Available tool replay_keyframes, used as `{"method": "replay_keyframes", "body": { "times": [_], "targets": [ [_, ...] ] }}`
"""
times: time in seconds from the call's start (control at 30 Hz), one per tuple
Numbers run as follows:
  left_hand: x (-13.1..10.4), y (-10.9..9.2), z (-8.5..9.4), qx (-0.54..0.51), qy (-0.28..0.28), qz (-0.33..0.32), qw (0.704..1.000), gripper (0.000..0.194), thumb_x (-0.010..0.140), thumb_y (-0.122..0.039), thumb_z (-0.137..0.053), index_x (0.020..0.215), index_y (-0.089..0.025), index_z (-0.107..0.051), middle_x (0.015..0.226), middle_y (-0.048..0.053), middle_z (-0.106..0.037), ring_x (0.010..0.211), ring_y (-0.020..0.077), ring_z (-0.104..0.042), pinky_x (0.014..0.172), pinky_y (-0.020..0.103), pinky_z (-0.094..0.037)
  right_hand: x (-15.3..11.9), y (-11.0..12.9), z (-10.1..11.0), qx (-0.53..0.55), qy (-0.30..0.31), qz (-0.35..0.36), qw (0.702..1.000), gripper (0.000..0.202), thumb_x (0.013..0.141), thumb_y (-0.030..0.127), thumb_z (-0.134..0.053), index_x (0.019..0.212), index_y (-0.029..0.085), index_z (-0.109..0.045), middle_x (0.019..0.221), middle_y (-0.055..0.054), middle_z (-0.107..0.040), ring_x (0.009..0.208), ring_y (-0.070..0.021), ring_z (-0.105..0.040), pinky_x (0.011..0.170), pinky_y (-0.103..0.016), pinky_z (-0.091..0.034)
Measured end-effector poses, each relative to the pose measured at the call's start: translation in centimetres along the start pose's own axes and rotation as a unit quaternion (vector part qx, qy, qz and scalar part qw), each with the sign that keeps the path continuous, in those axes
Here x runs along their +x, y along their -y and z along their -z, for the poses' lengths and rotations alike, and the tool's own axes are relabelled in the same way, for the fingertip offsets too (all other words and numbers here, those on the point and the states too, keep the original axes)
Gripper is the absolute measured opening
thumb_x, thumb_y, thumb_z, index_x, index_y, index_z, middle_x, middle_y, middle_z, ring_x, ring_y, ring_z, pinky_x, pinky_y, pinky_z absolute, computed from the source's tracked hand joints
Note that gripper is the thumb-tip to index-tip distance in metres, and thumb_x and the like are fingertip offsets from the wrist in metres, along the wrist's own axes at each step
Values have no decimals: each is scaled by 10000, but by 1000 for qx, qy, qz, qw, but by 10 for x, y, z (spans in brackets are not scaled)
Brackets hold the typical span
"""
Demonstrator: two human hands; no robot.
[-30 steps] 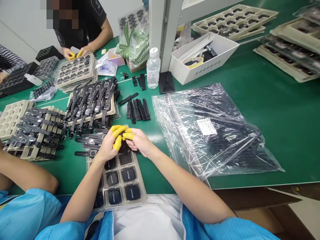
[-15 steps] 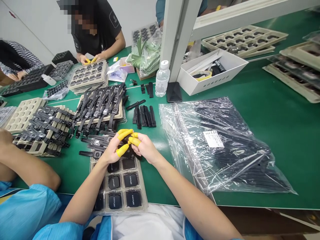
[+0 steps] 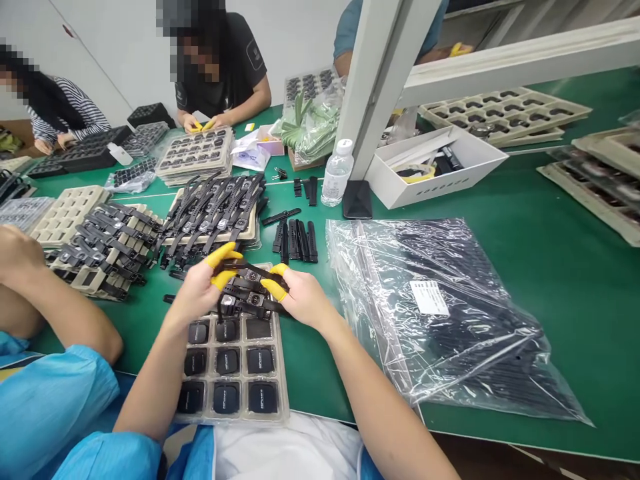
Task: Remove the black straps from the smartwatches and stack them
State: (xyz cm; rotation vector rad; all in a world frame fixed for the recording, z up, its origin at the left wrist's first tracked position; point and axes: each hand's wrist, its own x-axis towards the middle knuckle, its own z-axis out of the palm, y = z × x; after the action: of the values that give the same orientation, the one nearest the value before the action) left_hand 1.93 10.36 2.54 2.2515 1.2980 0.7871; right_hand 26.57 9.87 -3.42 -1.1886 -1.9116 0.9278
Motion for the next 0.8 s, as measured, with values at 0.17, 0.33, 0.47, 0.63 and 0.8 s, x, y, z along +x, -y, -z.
{"method": "replay_keyframes", "body": {
  "times": [0.17,0.33,0.47,0.63,0.8],
  "targets": [
    [-9,20,34,215,131,52,966,293,985,-207,-522,1191,-179,-729,1105,116,-762,1042,272,-714,941,406,-576,-3,7,3,-107,48,36,993,330,1048,436,-480,985,211,-712,988,-91,-677,761,-208,-612,686,-326,-417],
    [-28,31,33,198,169,42,965,277,1005,-192,-479,1178,-186,-695,1097,94,-758,977,253,-708,900,387,-552,-7,16,8,-129,145,29,981,307,998,320,-519,773,206,-693,869,-66,-625,656,-170,-502,613,-318,-308],
    [-42,24,28,84,212,40,973,200,1032,-273,-493,1099,-218,-674,1041,51,-727,933,214,-685,839,330,-548,-10,17,19,-48,274,-8,960,191,910,281,-618,729,224,-644,649,-1,-597,565,-153,-452,578,-303,-284],
    [-56,12,8,92,264,-11,960,226,1055,-265,-481,1087,-213,-699,1092,77,-634,968,212,-635,878,342,-523,-12,8,27,-8,387,-78,919,235,799,258,-732,649,236,-553,563,37,-575,496,-135,-414,511,-290,-269],
    [-66,12,-13,165,200,-38,965,226,1058,-231,-470,1134,-188,-679,1158,111,-627,1010,236,-602,926,402,-505,-12,2,29,-4,399,-109,910,243,798,292,-754,624,226,-598,555,35,-608,489,-127,-442,503,-284,-291]
  ]
}}
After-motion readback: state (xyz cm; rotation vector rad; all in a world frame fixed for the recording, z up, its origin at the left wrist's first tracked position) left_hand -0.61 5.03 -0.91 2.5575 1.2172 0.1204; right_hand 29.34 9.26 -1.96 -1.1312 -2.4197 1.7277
